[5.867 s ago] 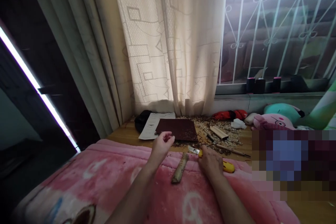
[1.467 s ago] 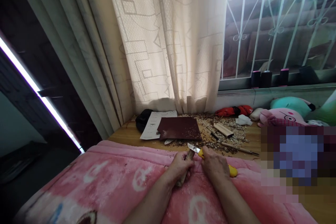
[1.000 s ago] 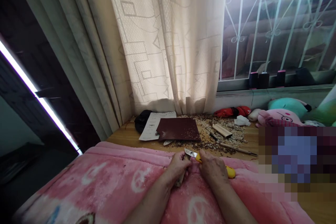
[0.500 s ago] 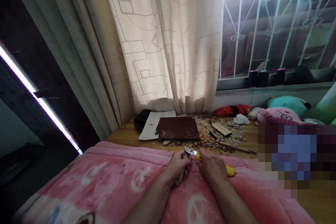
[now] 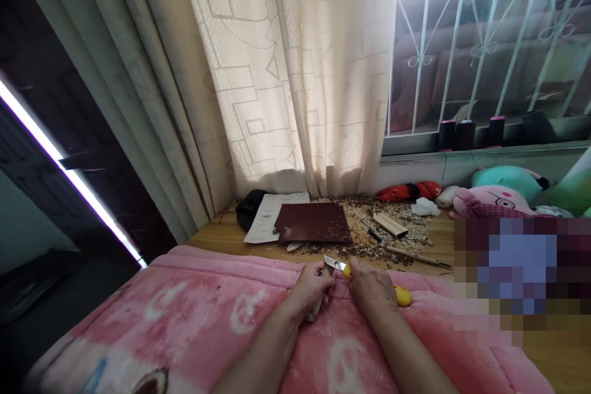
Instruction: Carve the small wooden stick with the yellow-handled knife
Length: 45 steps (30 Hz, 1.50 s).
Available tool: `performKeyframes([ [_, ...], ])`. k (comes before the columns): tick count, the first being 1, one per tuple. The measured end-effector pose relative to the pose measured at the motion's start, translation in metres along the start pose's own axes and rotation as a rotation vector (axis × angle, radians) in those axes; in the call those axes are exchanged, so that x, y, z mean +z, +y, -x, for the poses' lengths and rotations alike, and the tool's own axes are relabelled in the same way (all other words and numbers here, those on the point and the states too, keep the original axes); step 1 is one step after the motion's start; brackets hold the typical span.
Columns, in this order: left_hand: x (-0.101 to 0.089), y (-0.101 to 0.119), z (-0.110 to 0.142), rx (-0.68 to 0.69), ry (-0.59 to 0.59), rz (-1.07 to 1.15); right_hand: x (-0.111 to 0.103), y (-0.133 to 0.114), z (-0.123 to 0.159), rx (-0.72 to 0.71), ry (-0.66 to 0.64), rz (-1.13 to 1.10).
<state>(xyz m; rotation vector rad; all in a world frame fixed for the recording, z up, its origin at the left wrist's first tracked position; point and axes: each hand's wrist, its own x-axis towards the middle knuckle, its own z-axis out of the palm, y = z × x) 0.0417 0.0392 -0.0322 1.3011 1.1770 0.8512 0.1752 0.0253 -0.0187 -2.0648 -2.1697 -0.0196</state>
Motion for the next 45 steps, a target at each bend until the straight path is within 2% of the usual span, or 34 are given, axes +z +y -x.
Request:
performKeyframes([
  [5,0.001,0.005,0.003,-0.056,-0.003,-0.039,0.002,0.000,-0.003,0.001,0.010,0.008],
  [9,0.004,0.007,0.011,-0.011,-0.119,-0.039,0.006,0.005,-0.009,0.040,0.014,-0.001],
  [12,0.004,0.008,0.014,-0.003,-0.146,0.007,0.008,0.008,-0.012,0.064,0.045,-0.005],
  [20,0.002,0.012,0.015,-0.052,-0.141,0.072,0.001,0.010,-0.008,0.109,0.082,-0.035],
  [31,0.001,0.010,0.004,-0.067,-0.054,-0.011,0.002,0.011,-0.001,-0.030,0.106,-0.025],
  [45,0.000,0.011,0.006,-0.053,-0.031,-0.047,0.003,0.008,0.000,-0.041,0.056,0.006],
])
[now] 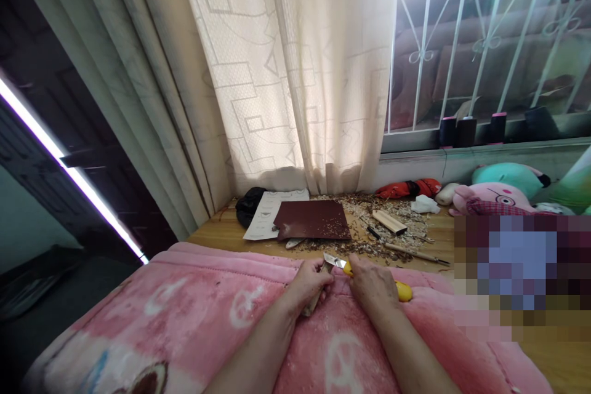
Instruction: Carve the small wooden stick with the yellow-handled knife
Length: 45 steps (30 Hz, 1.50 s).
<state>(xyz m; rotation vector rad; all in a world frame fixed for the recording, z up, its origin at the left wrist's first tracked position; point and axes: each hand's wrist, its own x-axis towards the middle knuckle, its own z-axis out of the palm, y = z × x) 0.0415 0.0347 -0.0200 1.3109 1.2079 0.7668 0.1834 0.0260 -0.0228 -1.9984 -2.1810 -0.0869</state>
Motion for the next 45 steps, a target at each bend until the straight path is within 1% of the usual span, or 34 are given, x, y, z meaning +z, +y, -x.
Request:
performKeyframes([
  [7,-0.002,0.000,-0.002,-0.006,-0.027,-0.033,0.000,-0.002,-0.003,0.008,-0.017,0.000],
  [11,-0.003,0.001,-0.005,-0.027,-0.042,-0.057,0.004,-0.003,-0.004,0.016,-0.017,0.003],
  [17,-0.005,0.001,-0.005,-0.033,-0.071,-0.045,0.006,-0.004,-0.005,0.034,-0.023,0.009],
  [19,-0.002,-0.002,-0.003,-0.030,-0.103,-0.041,0.005,-0.004,-0.006,0.045,-0.031,0.001],
  [22,0.003,-0.007,0.000,-0.035,-0.197,-0.050,0.006,-0.002,-0.010,0.071,-0.024,-0.010],
  [24,0.005,-0.009,0.002,-0.037,-0.225,-0.045,0.008,0.000,-0.012,0.086,-0.006,-0.014],
  [28,0.004,-0.007,0.005,-0.003,-0.214,-0.017,0.008,0.003,-0.012,0.112,0.035,-0.031],
  [32,0.001,-0.006,0.006,0.084,-0.208,0.015,0.003,0.004,-0.010,0.129,0.034,-0.043],
  [34,0.001,-0.008,0.005,0.101,-0.219,0.026,0.000,0.004,-0.009,0.133,0.037,-0.044],
  [36,0.001,-0.010,0.004,0.092,-0.215,0.028,-0.001,0.004,-0.008,0.131,0.041,-0.047],
  [40,0.003,-0.013,-0.001,0.045,-0.159,0.008,-0.002,0.004,-0.006,0.099,0.065,-0.049],
  [45,0.003,-0.011,-0.002,-0.003,-0.122,-0.008,-0.003,0.005,-0.004,0.056,0.085,-0.037],
])
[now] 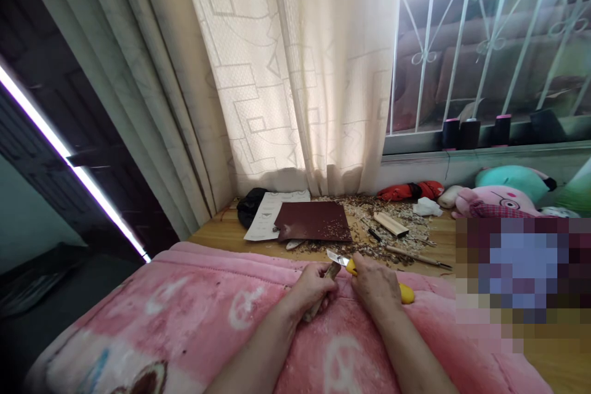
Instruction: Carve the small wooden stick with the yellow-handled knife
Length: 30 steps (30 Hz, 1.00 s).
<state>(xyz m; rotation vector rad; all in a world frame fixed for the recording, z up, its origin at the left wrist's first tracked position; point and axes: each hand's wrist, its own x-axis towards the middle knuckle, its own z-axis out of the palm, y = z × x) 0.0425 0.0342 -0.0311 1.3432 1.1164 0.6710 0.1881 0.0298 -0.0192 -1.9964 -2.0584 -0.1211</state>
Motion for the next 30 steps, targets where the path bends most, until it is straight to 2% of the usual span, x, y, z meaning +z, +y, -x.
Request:
performKeyframes([
  [8,0.001,0.001,-0.001,-0.054,0.111,-0.064,-0.001,-0.002,0.006,-0.065,-0.050,0.015],
  [17,0.003,0.008,0.000,-0.042,0.127,-0.083,-0.003,-0.004,0.006,-0.054,-0.109,0.032],
  [24,0.001,-0.003,-0.007,0.004,0.222,-0.247,-0.001,-0.006,0.007,-0.030,-0.130,0.048],
  [30,0.000,-0.002,-0.008,-0.016,0.205,-0.256,0.002,-0.011,0.006,-0.027,-0.120,0.045],
])
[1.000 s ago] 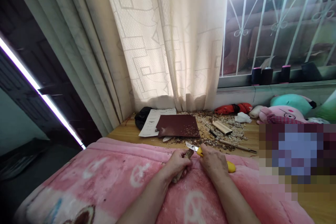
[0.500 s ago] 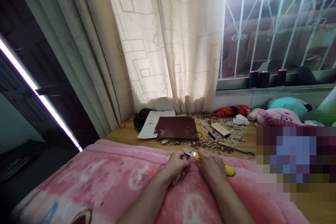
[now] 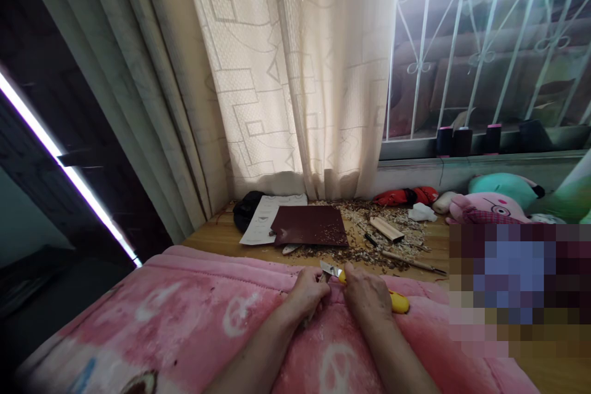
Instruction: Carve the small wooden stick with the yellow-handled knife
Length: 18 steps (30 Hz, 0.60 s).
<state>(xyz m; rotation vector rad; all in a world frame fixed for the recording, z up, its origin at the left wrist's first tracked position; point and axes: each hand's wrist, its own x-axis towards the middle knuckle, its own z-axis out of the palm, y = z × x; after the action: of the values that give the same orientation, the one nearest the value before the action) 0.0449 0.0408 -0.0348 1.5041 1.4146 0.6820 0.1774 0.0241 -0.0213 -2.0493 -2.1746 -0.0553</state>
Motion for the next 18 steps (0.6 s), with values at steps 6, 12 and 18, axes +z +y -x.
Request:
performKeyframes([
  [6,0.000,0.007,0.010,0.014,-0.108,0.084,0.006,0.007,-0.009,0.039,0.017,-0.020],
  [12,-0.004,0.008,0.014,0.037,-0.130,0.180,0.001,0.009,-0.010,0.103,0.051,-0.005],
  [18,-0.005,0.010,0.014,0.006,-0.142,0.205,0.000,0.007,-0.005,0.061,0.032,-0.011],
])
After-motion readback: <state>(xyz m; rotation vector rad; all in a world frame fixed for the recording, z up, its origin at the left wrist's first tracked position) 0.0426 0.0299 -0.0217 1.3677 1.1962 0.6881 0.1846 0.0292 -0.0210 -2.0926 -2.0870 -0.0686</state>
